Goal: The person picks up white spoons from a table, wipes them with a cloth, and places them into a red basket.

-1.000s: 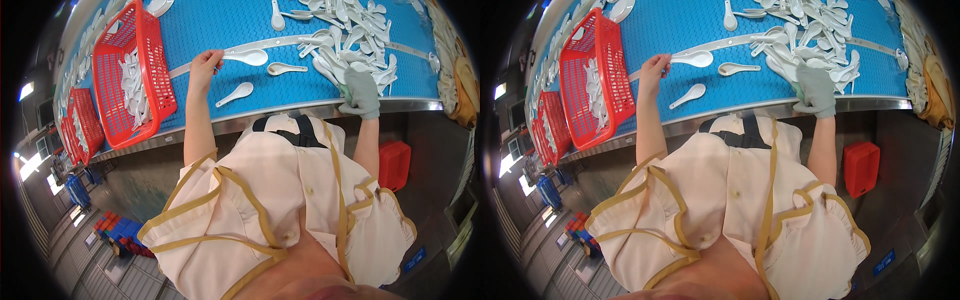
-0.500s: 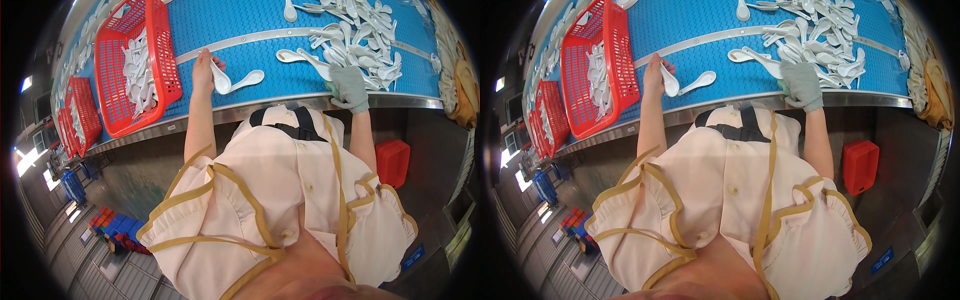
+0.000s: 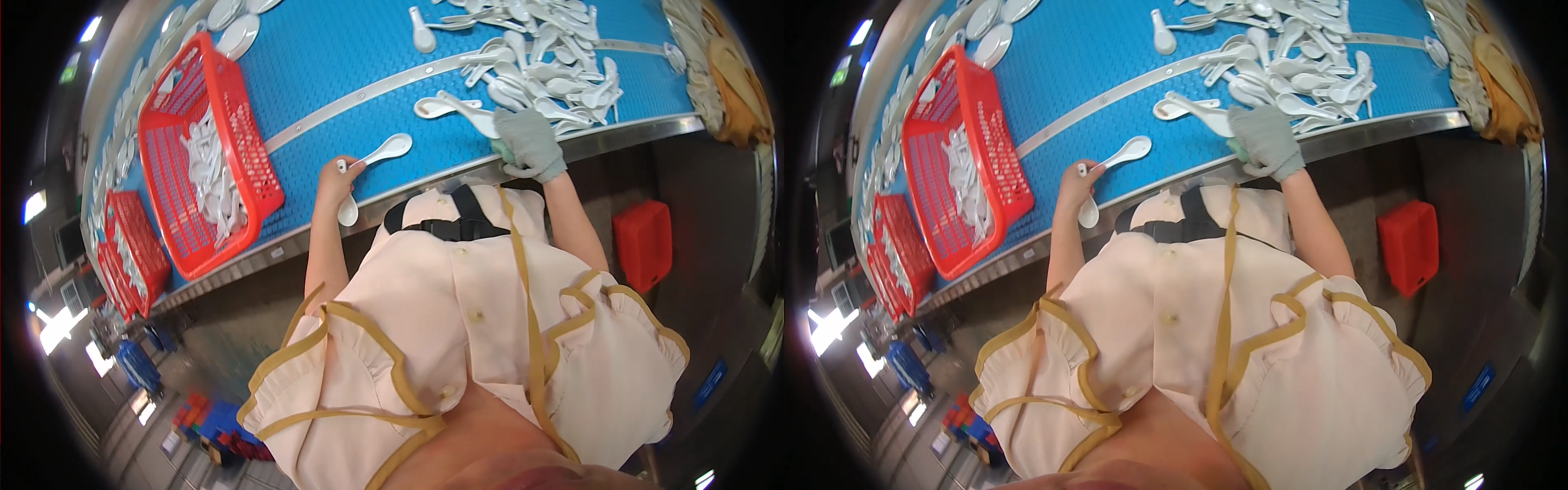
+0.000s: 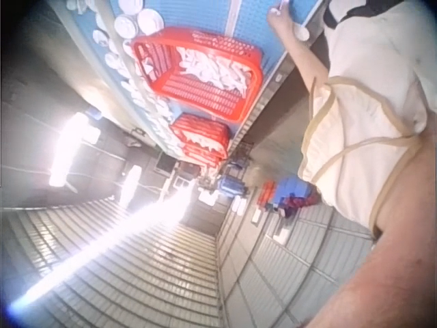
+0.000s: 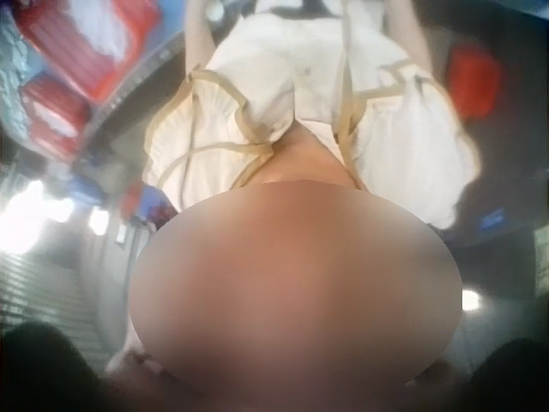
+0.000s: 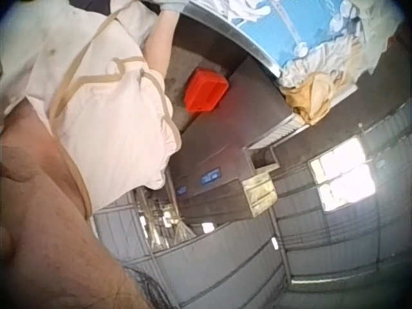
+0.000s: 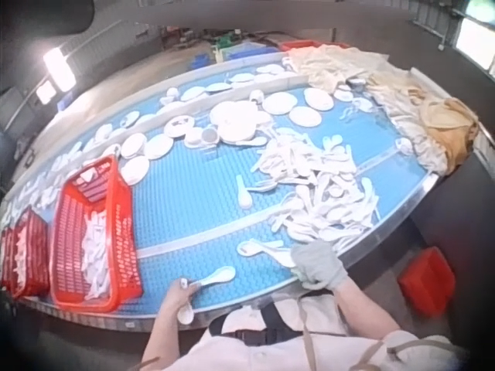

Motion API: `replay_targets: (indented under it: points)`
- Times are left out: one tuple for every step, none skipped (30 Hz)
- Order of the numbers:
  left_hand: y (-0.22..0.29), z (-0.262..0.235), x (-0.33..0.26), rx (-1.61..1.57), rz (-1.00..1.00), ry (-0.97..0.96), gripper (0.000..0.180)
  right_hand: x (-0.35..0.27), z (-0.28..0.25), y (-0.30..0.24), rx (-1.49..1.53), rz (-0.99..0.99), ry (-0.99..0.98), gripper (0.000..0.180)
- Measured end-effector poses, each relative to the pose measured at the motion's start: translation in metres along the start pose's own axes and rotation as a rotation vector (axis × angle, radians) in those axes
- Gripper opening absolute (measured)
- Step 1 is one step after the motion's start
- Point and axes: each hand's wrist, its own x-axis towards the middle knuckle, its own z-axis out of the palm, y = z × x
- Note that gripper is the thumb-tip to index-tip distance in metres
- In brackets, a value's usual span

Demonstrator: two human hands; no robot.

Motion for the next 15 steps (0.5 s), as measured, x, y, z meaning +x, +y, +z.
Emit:
replay_targets:
  points:
    - [-0.002, 0.002, 0.005, -0.047, 0.044, 0.097, 0.022, 0.001, 0.0, -0.001, -0.053, 0.017, -0.038, 0.025]
    - [0.004, 0.003, 0.007, -0.096, 0.089, 0.193, 0.02, 0.001, 0.002, -0.001, -0.075, 0.039, -0.031, 0.025]
    - [0.01, 0.002, 0.007, -0.086, 0.126, 0.22, 0.02, 0.0, 0.005, -0.002, -0.091, 0.062, -0.054, 0.025]
    - [0.016, 0.0, 0.006, -0.082, 0.149, 0.203, 0.02, -0.001, 0.007, -0.004, -0.103, 0.082, -0.075, 0.024]
    - [0.021, -0.002, 0.007, -0.208, 0.153, 0.211, 0.021, -0.003, 0.007, -0.005, -0.106, 0.105, -0.077, 0.023]
    - [0.028, -0.001, 0.01, -0.334, 0.154, 0.215, 0.022, -0.004, 0.006, -0.004, -0.123, 0.128, -0.069, 0.023]
    - [0.036, -0.001, 0.012, -0.52, 0.204, 0.167, 0.025, -0.003, 0.005, -0.005, -0.1, 0.112, -0.088, 0.023]
    - [0.045, 0.0, 0.014, -0.515, 0.217, 0.151, 0.025, -0.002, 0.003, -0.006, -0.076, 0.096, -0.108, 0.023]
    - [0.055, 0.001, 0.016, -0.64, 0.188, 0.145, 0.026, -0.002, 0.001, -0.007, -0.073, 0.07, -0.067, 0.016]
    - [0.063, 0.002, 0.017, -0.763, 0.154, 0.144, 0.028, -0.002, 0.001, -0.009, -0.08, 0.082, -0.06, 0.016]
    - [0.062, 0.004, 0.025, -0.854, 0.163, 0.057, 0.031, -0.003, 0.004, -0.011, -0.096, 0.127, -0.11, 0.015]
    - [0.067, 0.011, 0.031, -0.847, 0.17, 0.045, 0.031, -0.003, 0.005, -0.013, -0.11, 0.173, -0.159, 0.015]
    - [0.075, 0.02, 0.035, -0.885, 0.145, 0.003, 0.032, 0.001, 0.003, -0.016, -0.084, 0.208, -0.206, 0.016]
    - [0.081, 0.027, 0.038, -0.923, 0.118, -0.038, 0.033, 0.004, -0.001, -0.019, -0.088, 0.218, -0.202, 0.016]
    - [0.083, 0.032, 0.039, -0.863, 0.207, -0.134, 0.03, 0.008, -0.005, -0.022, -0.058, 0.181, -0.192, 0.016]
